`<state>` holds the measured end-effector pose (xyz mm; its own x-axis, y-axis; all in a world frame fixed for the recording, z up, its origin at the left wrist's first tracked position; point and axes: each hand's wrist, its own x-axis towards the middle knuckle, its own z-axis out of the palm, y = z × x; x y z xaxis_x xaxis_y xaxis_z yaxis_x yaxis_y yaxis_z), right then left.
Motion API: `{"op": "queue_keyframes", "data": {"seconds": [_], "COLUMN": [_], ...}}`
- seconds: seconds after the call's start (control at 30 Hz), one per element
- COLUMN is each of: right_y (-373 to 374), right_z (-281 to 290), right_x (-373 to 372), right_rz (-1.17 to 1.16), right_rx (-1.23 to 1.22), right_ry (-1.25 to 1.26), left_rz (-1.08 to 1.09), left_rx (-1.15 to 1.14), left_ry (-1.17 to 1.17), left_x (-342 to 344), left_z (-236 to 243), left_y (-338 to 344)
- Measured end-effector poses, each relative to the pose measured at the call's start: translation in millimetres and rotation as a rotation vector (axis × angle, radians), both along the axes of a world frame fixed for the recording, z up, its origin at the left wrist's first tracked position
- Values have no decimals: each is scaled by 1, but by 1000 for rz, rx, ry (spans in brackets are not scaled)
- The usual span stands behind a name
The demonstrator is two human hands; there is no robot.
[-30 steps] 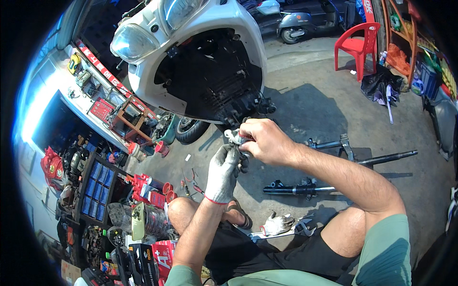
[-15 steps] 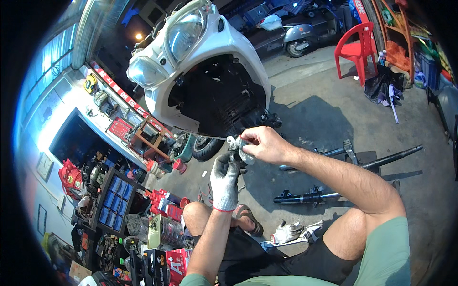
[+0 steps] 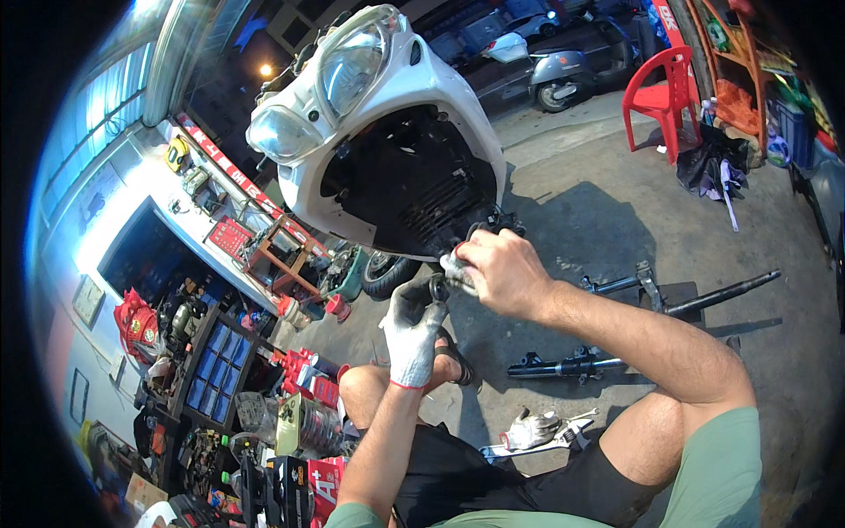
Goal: The person is repairing a motorcycle by handling various parts and tools. They apply grease to components, wipe parts with a cloth, and manipulate tools and motorcycle parts on the floor.
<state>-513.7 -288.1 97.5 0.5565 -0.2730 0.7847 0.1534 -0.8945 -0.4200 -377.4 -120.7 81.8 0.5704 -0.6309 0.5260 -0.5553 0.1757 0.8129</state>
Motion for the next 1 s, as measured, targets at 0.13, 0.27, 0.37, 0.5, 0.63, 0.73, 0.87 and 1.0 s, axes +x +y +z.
{"op": "queue_keyframes", "data": {"seconds": [0.13, 0.27, 0.37, 0.5, 0.63, 0.73, 0.87, 1.0], "right_y": [12, 6, 9, 13, 10, 11, 6, -5], "right_z": [-5, -11, -21, -28, -36, -47, -58, -67], "right_x": [9, 25, 37, 51, 57, 60, 67, 72], "right_rz": [94, 240, 304, 371, 380, 377, 407, 481], "right_rx": [103, 279, 348, 480, 530, 555, 790, 995], "right_ry": [2, -56, -12, 55, 167, 203, 276, 363], "left_rz": [39, 87, 194, 277, 315, 304, 247, 216], "left_rx": [35, 79, 127, 123, 118, 151, 112, 155], "left_ry": [-40, -115, -311, -422, -499, -433, -599, -588], "left_x": [-10, -9, -3, 8, 22, 31, 40, 33], "left_z": [6, 2, -1, -8, -18, -23, -35, -38], "left_y": [2, -3, -1, 2, 1, -1, -5, -13]}}
